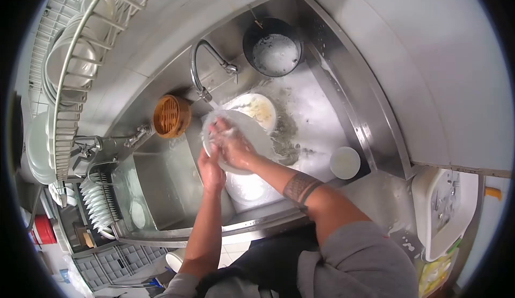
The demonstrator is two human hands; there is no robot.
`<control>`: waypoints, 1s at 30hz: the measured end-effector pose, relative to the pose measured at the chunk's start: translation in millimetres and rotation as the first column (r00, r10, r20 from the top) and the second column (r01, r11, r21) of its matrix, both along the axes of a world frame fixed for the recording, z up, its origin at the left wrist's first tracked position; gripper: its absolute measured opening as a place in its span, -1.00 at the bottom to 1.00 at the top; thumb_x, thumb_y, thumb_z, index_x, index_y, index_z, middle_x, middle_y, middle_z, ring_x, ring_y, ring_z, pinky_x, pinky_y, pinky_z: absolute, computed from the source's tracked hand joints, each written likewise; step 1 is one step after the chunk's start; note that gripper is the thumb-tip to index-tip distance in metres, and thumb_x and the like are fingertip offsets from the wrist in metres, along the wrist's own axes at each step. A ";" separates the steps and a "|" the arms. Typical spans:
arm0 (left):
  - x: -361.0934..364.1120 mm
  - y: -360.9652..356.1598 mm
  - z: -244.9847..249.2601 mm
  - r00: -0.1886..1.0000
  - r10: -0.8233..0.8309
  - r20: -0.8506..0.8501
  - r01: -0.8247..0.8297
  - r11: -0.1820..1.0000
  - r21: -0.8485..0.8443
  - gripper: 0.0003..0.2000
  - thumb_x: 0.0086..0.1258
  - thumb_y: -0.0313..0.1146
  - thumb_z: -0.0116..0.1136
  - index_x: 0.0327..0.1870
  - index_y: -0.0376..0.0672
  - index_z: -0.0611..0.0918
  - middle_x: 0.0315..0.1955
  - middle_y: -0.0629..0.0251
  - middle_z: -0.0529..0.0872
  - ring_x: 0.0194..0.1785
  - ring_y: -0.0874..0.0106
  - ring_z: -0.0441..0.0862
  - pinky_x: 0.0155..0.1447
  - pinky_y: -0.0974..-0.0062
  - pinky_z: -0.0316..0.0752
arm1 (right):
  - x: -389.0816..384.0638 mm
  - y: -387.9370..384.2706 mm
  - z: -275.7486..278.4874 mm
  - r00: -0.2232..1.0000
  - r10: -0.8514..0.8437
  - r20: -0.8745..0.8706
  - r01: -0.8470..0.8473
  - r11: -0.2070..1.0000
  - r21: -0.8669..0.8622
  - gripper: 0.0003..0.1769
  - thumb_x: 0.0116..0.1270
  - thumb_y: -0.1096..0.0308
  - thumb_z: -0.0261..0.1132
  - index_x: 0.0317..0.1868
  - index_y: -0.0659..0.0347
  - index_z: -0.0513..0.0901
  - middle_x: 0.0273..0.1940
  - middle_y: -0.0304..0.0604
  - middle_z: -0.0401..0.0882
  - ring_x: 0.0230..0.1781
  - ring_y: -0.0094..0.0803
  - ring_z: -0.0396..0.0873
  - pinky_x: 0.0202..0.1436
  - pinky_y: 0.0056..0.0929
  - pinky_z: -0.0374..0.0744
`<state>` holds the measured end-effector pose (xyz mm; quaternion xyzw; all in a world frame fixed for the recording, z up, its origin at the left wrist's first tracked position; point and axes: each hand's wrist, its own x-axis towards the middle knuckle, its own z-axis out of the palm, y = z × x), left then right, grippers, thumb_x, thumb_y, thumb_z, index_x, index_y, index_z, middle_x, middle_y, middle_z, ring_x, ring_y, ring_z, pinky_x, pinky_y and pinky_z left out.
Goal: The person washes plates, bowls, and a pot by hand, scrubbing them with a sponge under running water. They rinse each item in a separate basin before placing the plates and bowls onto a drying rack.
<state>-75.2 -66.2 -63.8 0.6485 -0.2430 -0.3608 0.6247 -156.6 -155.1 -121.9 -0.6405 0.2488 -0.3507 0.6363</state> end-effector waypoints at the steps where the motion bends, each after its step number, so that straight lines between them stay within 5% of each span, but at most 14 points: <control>1: 13.6 -0.6 -9.6 0.996 0.086 -0.035 -0.086 0.996 -0.010 -0.70 0.71 -0.26 0.14 0.23 -0.30 0.65 0.04 0.26 0.74 0.09 0.45 0.64 0.32 0.39 0.48 | -20.3 5.1 23.0 0.971 -0.067 -0.228 -0.075 0.825 -0.561 -0.40 0.53 0.41 0.29 0.55 0.09 0.47 0.64 -0.07 0.24 0.55 0.01 0.35 0.56 -0.06 0.41; 3: 15.5 -3.8 19.0 0.930 0.173 -0.326 -0.191 0.981 -0.023 -0.71 0.72 -0.22 0.13 0.17 -0.28 0.66 -0.01 0.31 0.73 0.09 0.47 0.63 0.28 0.39 0.49 | -48.6 -3.4 -19.7 0.935 -0.004 -0.354 -0.238 0.733 -0.637 -0.34 0.54 0.35 0.28 0.61 0.02 0.39 0.68 -0.03 0.14 0.64 0.05 0.20 0.61 -0.01 0.34; 8: -7.8 -1.1 -25.4 0.997 -0.064 -0.049 0.072 0.979 0.191 -0.71 0.72 -0.23 0.13 0.19 -0.26 0.68 0.00 0.16 0.77 0.06 0.37 0.72 0.26 0.27 0.60 | -9.5 -31.5 -31.9 0.733 -0.530 -0.426 0.242 0.789 -0.565 -0.21 0.55 0.30 0.27 0.71 -0.06 0.18 0.67 0.10 0.14 0.65 0.10 0.19 0.57 0.10 0.36; 10: -2.1 -3.5 -41.9 0.986 0.035 -0.166 -0.014 0.992 0.125 -0.70 0.71 -0.24 0.13 0.23 -0.27 0.66 0.03 0.13 0.77 0.06 0.35 0.73 0.27 0.27 0.60 | 0.9 -12.3 -20.3 0.968 0.111 -0.223 -0.063 0.975 0.213 -0.31 0.67 0.12 0.06 0.68 0.19 0.21 0.71 0.16 0.07 0.73 -0.03 0.06 0.75 -0.07 0.04; 12: 5.8 -0.1 -49.0 0.921 0.144 -0.362 -0.181 0.981 -0.069 -0.68 0.70 -0.33 0.10 0.31 -0.32 0.58 0.08 0.07 0.76 0.07 0.24 0.76 0.24 0.23 0.65 | -28.1 9.2 -18.0 0.908 0.130 -0.397 -0.272 0.905 -0.326 -0.33 0.65 0.07 0.10 0.65 0.13 0.30 0.71 0.02 0.11 0.70 -0.02 0.12 0.74 -0.03 0.08; 14: 28.4 9.8 -27.8 0.929 0.157 -0.335 -0.154 0.987 0.036 -0.67 0.64 -0.40 0.12 0.32 -0.35 0.55 0.13 0.05 0.73 0.12 0.19 0.74 0.27 0.17 0.66 | -72.3 6.3 -54.7 0.897 0.124 -0.425 -0.312 0.857 -0.410 -0.35 0.59 0.15 0.23 0.60 0.12 0.38 0.66 0.00 0.22 0.66 -0.02 0.21 0.70 -0.01 0.17; 16: 49.3 20.1 -15.5 0.941 0.122 -0.315 -0.071 0.983 0.170 -0.62 0.56 -0.47 0.18 0.35 -0.32 0.52 0.16 0.05 0.71 0.18 0.13 0.73 0.26 0.09 0.68 | -80.4 2.2 -56.3 0.882 -0.290 -0.371 0.066 0.856 -0.512 -0.46 0.51 0.22 0.40 0.41 0.22 0.56 0.49 0.06 0.44 0.47 0.00 0.45 0.52 -0.09 0.45; 17: 49.3 23.2 -21.7 0.938 0.126 -0.322 -0.074 0.983 0.169 -0.62 0.56 -0.47 0.18 0.35 -0.32 0.52 0.16 0.05 0.71 0.18 0.13 0.73 0.26 0.09 0.68 | -74.9 4.0 -58.0 0.836 -0.346 -0.426 0.360 0.932 -0.052 -0.46 0.43 0.31 0.48 0.34 0.30 0.60 0.29 0.11 0.63 0.28 -0.10 0.63 0.36 -0.19 0.59; 18: 46.4 25.5 -34.6 0.919 0.168 -0.358 -0.133 0.984 0.120 -0.61 0.55 -0.47 0.19 0.36 -0.30 0.52 0.17 0.07 0.71 0.19 0.14 0.72 0.27 0.10 0.66 | -50.4 9.2 -67.1 0.847 -0.430 -0.313 0.522 0.785 0.334 -0.44 0.37 0.37 0.51 0.33 0.36 0.60 0.21 0.10 0.69 0.21 -0.14 0.67 0.32 -0.22 0.61; 21: 17.6 39.2 -80.2 0.786 0.217 -0.579 -0.313 0.947 -0.069 -0.52 0.60 -0.46 0.18 0.50 -0.26 0.44 0.27 0.15 0.68 0.28 0.15 0.67 0.38 0.10 0.60 | -19.0 40.8 -49.2 0.875 -0.444 -0.191 0.406 0.461 0.789 -0.42 0.27 0.48 0.55 0.29 0.43 0.62 0.07 0.06 0.77 0.09 -0.19 0.74 0.24 -0.27 0.66; 23: 8.4 63.7 -75.0 0.754 0.201 -0.625 -0.277 0.961 -0.025 -0.48 0.64 -0.41 0.15 0.55 -0.32 0.38 0.31 0.04 0.65 0.28 0.09 0.68 0.37 0.07 0.63 | -29.8 48.0 -25.4 0.930 -0.342 -0.136 0.274 0.398 0.875 -0.42 0.23 0.53 0.56 0.27 0.45 0.63 0.00 0.04 0.79 0.04 -0.19 0.77 0.19 -0.29 0.69; 25: 50.7 81.0 -58.9 0.806 0.095 -0.584 -0.081 0.995 0.049 -0.51 0.67 -0.37 0.12 0.53 -0.33 0.38 0.32 -0.06 0.63 0.25 0.04 0.71 0.32 0.06 0.68 | -72.2 17.3 -7.7 0.981 0.176 -0.088 -0.067 0.717 0.694 -0.48 0.26 0.51 0.54 0.20 0.47 0.60 0.05 0.06 0.77 0.06 -0.20 0.77 0.18 -0.26 0.68; 27: 52.8 61.7 -30.1 0.883 0.263 -0.389 -0.208 0.962 0.178 -0.61 0.64 -0.33 0.22 0.34 -0.38 0.52 0.12 0.00 0.72 0.11 0.17 0.77 0.18 0.12 0.75 | -57.7 26.1 24.8 0.975 -0.221 -0.034 0.152 0.544 0.825 -0.40 0.21 0.56 0.53 0.28 0.47 0.61 0.17 0.06 0.72 0.07 -0.23 0.77 0.23 -0.28 0.68; 30: 37.3 53.7 -94.9 0.727 0.403 -0.555 -0.425 0.900 0.097 -0.60 0.63 -0.34 0.24 0.37 -0.32 0.52 0.13 0.09 0.73 0.18 0.28 0.71 0.19 0.19 0.70 | -14.9 65.3 1.3 0.824 -0.566 0.013 0.309 0.468 0.828 -0.35 0.30 0.62 0.47 0.39 0.47 0.52 0.15 0.02 0.72 0.10 -0.17 0.73 0.28 -0.17 0.65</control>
